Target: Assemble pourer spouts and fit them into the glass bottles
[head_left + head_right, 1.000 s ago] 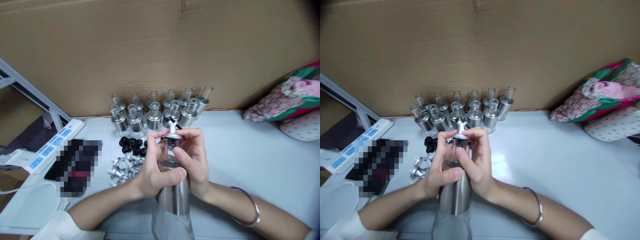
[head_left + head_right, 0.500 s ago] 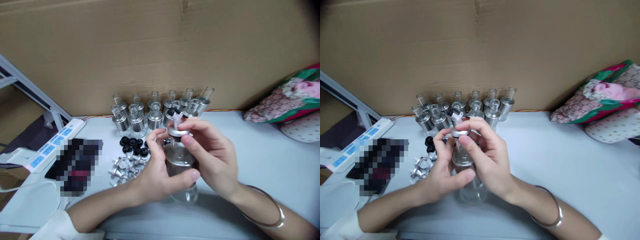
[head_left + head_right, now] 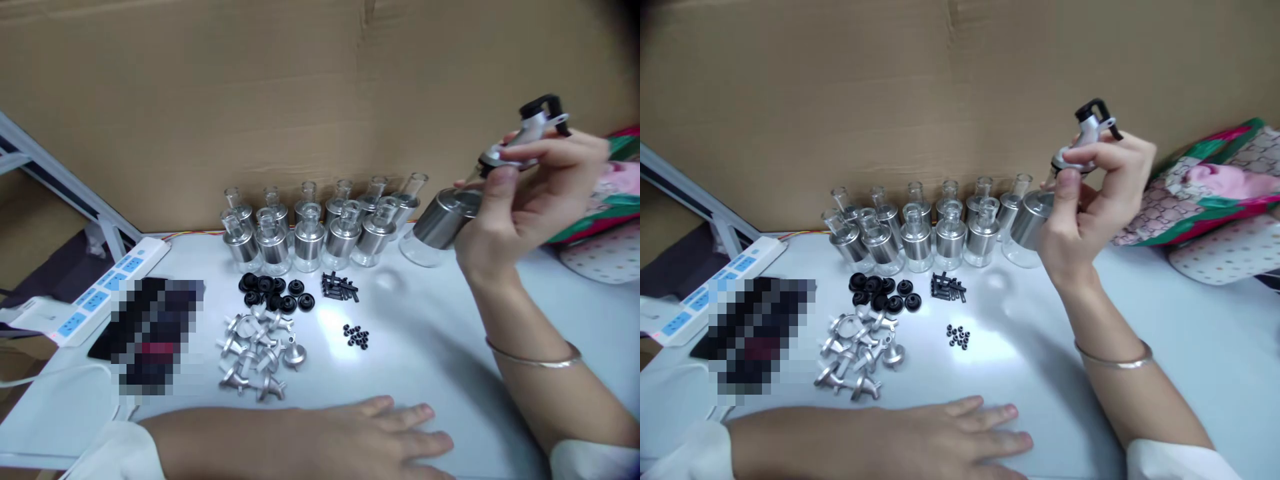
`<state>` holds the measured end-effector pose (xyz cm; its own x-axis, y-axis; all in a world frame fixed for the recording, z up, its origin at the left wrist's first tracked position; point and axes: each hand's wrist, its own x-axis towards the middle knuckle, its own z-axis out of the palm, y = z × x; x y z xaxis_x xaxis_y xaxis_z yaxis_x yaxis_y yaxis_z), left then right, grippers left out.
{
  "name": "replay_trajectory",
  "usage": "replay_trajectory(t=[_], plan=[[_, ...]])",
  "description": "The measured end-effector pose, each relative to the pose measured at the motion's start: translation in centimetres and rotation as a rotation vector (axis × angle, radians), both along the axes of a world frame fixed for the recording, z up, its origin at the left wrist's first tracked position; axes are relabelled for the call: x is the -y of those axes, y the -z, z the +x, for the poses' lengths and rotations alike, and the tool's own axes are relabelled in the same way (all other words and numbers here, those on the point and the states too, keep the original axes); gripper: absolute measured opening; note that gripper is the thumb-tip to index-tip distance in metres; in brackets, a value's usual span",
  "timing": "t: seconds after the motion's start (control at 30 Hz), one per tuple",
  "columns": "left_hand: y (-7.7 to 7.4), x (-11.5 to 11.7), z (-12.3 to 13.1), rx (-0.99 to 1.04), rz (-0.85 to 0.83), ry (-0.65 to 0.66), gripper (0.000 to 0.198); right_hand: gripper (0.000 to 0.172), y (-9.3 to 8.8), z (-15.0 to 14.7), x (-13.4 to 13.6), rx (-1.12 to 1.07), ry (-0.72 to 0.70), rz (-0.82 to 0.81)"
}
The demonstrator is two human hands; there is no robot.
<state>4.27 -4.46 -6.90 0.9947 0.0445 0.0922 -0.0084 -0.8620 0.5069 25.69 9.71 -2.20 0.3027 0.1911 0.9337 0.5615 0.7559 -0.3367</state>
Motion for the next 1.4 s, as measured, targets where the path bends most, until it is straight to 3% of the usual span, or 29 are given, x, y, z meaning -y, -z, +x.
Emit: replay_trajectory(t=[0.1, 0.23, 0.53, 0.73, 0.83, 0.93, 1.0, 1.07, 1.13, 1.2, 1.3, 1.4], plan=[[2.3, 1.3, 0.2, -0.034, 0.265, -0.019, 0.049, 0.012, 2.1, 1.0, -1.7, 0.007, 0.026, -0.027], [4.5, 2.2, 0.5, 0.067, 0.472, -0.097, 0.046, 0.01, 4.7, 1.5, -3.2, -0.039, -0.013, -0.123], [4.5, 2.0, 0.6, 0.127, 0.498, -0.118, 0.042, 0.01, 7.7, 2.2, -4.7, 0.033, 0.002, -0.19], [4.2, 1.7, 0.4, 0.125, 0.48, -0.099, 0.041, 0.016, 7.7, 2.2, -4.6, 0.017, 0.018, -0.175], [4.0, 1.7, 0.3, 0.118, 0.477, -0.097, 0.042, 0.025, 6.5, 1.5, -3.8, 0.0, 0.075, -0.086], [4.0, 1.8, 0.2, 0.116, 0.468, -0.097, 0.041, 0.017, 4.5, -0.2, -2.0, 0.112, 0.182, 0.075], [4.1, 1.9, 0.2, 0.115, 0.46, -0.093, 0.04, 0.016, 3.4, -2.0, -0.4, 0.281, 0.064, 0.038], [4.4, 2.0, 0.3, 0.111, 0.453, -0.097, 0.04, 0.021, 2.7, -4.2, 1.4, 0.56, -0.254, -0.164], [4.9, 2.1, 0.5, 0.109, 0.436, -0.101, 0.04, 0.014, 2.7, -6.6, 3.2, 0.812, -0.437, -0.316], [5.4, 2.1, 0.6, 0.116, 0.403, -0.102, 0.041, 0.014, 3.0, -8.5, 4.8, 1.066, -0.654, -0.588], [5.9, 2.0, 0.8, 0.154, 0.34, -0.072, 0.043, 0.019, 3.7, -10.4, 6.5, 1.172, -0.797, -0.737], [5.8, 1.9, 0.6, 0.162, 0.302, -0.066, 0.044, 0.02, 4.2, -11.1, 7.1, 1.191, -0.847, -0.754]])
